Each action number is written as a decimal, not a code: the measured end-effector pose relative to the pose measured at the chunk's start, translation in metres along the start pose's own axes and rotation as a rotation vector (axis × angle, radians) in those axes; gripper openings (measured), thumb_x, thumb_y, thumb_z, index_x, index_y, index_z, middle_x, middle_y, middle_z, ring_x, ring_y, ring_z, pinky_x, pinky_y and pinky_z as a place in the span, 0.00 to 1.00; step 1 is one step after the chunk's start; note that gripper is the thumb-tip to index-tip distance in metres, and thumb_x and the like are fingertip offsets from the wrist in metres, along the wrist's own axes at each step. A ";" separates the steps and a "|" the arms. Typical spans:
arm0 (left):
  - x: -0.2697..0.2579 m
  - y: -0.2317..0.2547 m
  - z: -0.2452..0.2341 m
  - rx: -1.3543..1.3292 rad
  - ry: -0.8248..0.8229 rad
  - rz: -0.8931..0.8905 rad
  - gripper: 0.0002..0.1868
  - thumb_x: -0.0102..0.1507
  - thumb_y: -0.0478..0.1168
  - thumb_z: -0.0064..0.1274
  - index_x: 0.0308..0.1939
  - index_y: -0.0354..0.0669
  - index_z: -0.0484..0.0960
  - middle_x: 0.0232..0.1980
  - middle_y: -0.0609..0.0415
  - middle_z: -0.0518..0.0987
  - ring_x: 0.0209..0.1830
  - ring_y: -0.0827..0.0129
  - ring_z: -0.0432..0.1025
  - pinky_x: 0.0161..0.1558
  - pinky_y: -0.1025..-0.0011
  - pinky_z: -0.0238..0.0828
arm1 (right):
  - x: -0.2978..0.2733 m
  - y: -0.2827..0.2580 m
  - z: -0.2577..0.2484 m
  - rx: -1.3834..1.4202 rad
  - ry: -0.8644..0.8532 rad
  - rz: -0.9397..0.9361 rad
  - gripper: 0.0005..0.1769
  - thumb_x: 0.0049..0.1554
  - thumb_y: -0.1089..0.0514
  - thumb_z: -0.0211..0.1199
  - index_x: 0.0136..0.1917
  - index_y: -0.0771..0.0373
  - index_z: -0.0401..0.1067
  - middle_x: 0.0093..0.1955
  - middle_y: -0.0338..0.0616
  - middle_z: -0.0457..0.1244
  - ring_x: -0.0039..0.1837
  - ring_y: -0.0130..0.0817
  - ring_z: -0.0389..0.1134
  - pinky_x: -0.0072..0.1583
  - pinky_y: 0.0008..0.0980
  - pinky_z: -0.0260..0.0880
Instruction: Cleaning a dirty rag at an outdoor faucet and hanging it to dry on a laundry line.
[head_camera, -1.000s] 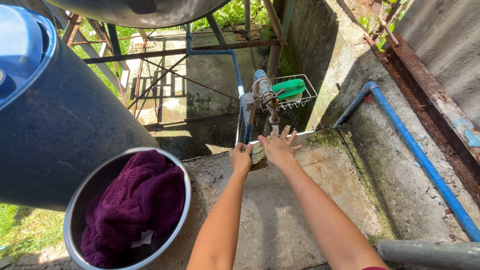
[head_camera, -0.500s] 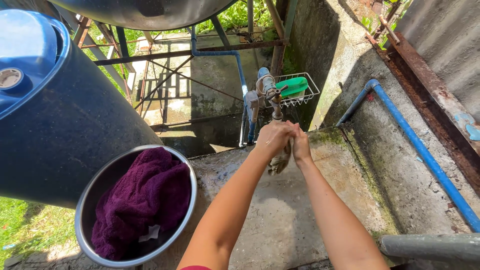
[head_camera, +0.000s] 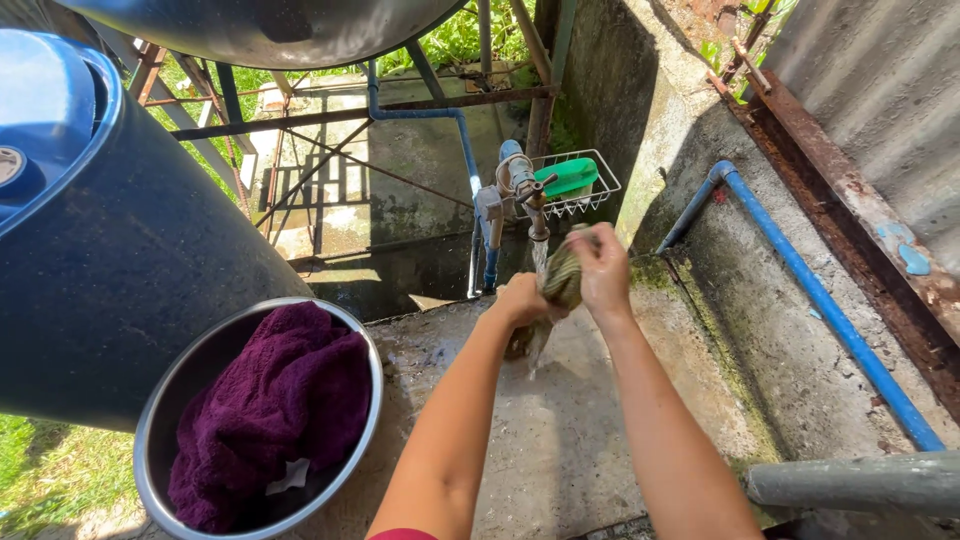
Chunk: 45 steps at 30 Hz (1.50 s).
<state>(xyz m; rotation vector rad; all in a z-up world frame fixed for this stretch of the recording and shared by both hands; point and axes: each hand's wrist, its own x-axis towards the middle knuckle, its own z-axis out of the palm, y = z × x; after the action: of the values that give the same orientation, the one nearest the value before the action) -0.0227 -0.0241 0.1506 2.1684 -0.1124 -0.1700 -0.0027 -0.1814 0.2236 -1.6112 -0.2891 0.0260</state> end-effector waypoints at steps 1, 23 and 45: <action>0.002 0.002 0.001 0.126 -0.043 -0.124 0.36 0.41 0.55 0.75 0.49 0.44 0.85 0.45 0.45 0.85 0.47 0.54 0.78 0.49 0.59 0.73 | -0.002 -0.002 -0.007 0.051 0.134 -0.010 0.06 0.66 0.59 0.54 0.48 0.62 0.67 0.46 0.40 0.64 0.47 0.30 0.66 0.50 0.32 0.71; 0.051 -0.110 0.074 -1.902 0.009 -0.014 0.19 0.75 0.58 0.55 0.45 0.48 0.82 0.42 0.54 0.80 0.39 0.63 0.74 0.40 0.63 0.74 | -0.053 0.065 0.095 -0.098 0.345 -0.245 0.20 0.53 0.52 0.75 0.51 0.65 0.73 0.56 0.51 0.59 0.57 0.43 0.65 0.58 0.45 0.69; -0.038 -0.066 0.006 -0.137 0.702 -0.443 0.34 0.64 0.66 0.48 0.56 0.39 0.77 0.54 0.33 0.75 0.57 0.37 0.70 0.58 0.49 0.65 | 0.052 0.155 0.046 -0.704 -0.017 0.224 0.32 0.56 0.36 0.73 0.48 0.71 0.75 0.45 0.64 0.67 0.50 0.60 0.68 0.51 0.49 0.67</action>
<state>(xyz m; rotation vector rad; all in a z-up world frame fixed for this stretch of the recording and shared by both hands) -0.0606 0.0135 0.0957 1.9687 0.7562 0.3283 0.0655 -0.1314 0.0763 -2.3386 -0.1309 0.1202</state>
